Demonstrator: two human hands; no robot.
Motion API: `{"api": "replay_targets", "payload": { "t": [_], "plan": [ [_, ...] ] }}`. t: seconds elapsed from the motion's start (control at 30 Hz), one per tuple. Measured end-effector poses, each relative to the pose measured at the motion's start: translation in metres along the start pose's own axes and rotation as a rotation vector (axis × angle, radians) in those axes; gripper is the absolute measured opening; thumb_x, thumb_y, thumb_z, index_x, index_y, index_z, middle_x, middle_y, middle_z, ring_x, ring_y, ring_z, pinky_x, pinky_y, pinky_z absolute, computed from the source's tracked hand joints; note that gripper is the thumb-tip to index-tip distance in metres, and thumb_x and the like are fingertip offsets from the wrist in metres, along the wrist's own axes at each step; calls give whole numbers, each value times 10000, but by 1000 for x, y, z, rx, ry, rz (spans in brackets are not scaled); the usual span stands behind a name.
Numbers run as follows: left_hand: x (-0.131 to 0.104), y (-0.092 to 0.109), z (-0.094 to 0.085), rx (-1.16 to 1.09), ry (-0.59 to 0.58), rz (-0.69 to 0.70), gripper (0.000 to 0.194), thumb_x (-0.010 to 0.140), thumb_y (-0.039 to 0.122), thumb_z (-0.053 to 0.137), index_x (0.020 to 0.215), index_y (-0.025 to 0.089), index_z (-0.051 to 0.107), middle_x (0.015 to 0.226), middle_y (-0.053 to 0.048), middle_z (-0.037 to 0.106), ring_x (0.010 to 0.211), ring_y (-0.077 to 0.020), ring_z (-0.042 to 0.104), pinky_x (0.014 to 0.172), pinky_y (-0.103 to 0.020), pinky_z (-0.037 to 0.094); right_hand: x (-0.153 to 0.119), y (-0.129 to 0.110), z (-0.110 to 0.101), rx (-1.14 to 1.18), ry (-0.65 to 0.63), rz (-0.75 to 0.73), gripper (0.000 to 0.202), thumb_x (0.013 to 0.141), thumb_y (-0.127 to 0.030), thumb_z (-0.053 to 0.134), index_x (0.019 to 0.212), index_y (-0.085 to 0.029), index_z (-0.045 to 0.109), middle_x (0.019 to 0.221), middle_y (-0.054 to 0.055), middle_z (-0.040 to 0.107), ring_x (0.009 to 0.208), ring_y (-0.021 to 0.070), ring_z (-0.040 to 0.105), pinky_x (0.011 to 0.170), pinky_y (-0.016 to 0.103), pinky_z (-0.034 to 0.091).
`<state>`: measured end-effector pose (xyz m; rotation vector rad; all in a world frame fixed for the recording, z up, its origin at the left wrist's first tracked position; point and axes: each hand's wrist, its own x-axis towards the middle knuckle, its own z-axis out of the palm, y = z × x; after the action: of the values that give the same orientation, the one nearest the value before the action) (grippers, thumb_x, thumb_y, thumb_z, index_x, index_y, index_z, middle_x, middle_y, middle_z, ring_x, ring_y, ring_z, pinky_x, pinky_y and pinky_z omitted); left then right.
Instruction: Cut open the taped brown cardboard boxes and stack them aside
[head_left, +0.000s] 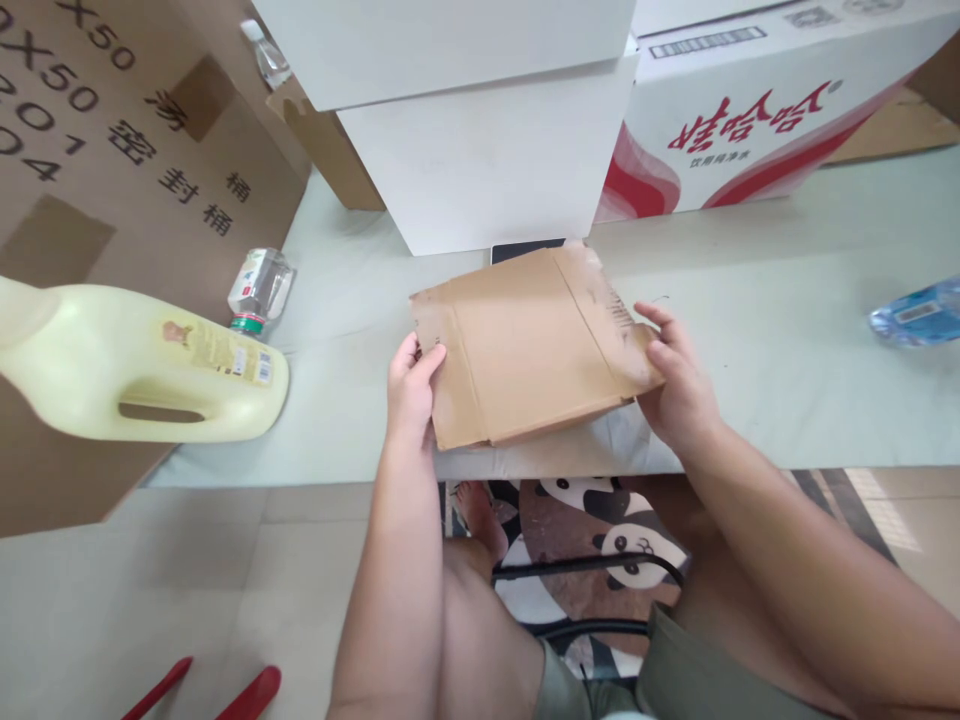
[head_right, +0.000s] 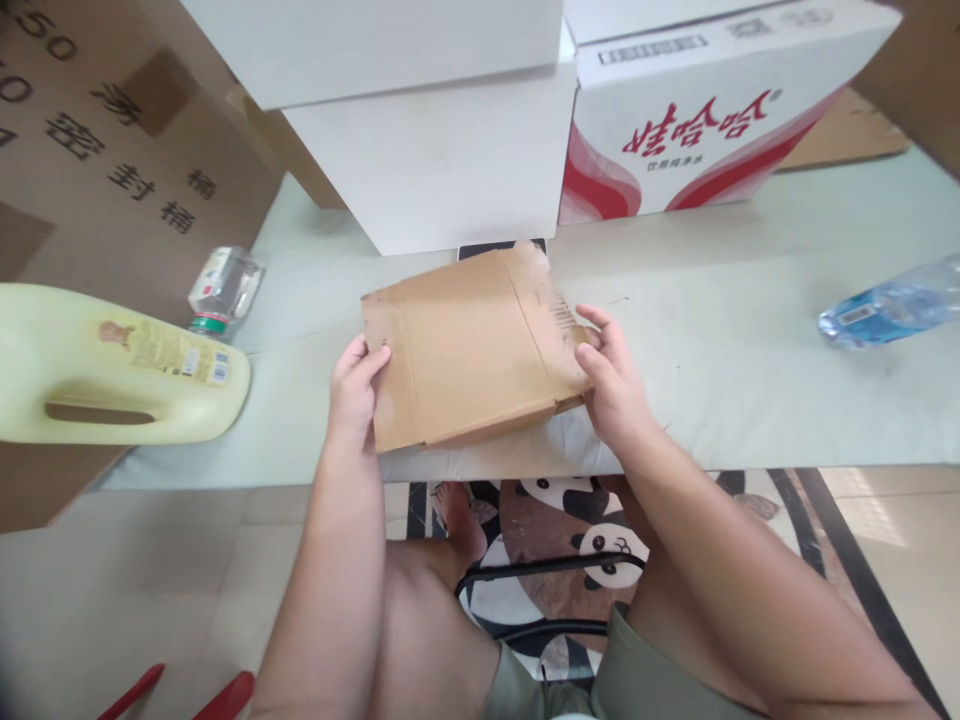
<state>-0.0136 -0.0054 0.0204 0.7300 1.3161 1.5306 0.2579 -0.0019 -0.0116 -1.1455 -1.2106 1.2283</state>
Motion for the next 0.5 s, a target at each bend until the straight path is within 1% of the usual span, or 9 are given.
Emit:
{"api": "replay_targets", "payload": {
  "t": [0.07,0.13,0.23,0.3,0.37,0.43,0.5],
  "plan": [
    [0,0,0,3,17,0,332,583,310,775,873,196,661,853,-53,762,788,-253,730,702,-354,565,0,-1,0,45,-8,0,703,816,-647,607,1411,-330,407,1438,89,562,1310,346,572,1056,531,505],
    [1,0,0,9,42,0,322,584,314,768,865,195,664,830,-50,756,786,-254,729,685,-345,557,-1,0,1,59,-70,46,753,784,-655,653,1418,-326,415,1523,81,499,1403,358,490,1134,547,446],
    [2,0,-2,20,63,7,306,582,311,758,849,192,667,805,-44,744,776,-246,720,664,-327,540,-2,4,0,45,-210,102,810,775,-669,676,1450,-314,402,1582,72,444,1472,355,408,1204,556,369],
    [2,1,-3,27,59,14,291,592,310,754,842,192,663,800,-41,738,760,-233,711,669,-324,537,-2,7,-2,26,-265,93,828,794,-666,668,1481,-313,371,1601,66,421,1481,341,399,1222,543,349],
    [1,0,-4,29,54,20,284,605,306,754,849,192,664,794,-33,733,740,-219,704,677,-321,541,-1,7,-3,-22,-243,62,833,796,-645,683,1488,-301,371,1589,76,434,1463,338,423,1221,535,353],
    [1,0,-5,19,64,26,280,612,289,758,859,189,669,795,-26,731,729,-206,703,688,-311,546,-1,4,-2,-101,-154,21,836,764,-606,736,1462,-282,410,1550,94,475,1430,346,458,1207,534,374],
    [1,0,-6,-17,84,46,249,632,281,753,848,188,669,811,-25,735,757,-202,713,721,-302,555,-1,0,0,-138,-54,-1,835,733,-557,782,1437,-276,432,1474,110,544,1357,353,530,1150,536,441]
  ]
}}
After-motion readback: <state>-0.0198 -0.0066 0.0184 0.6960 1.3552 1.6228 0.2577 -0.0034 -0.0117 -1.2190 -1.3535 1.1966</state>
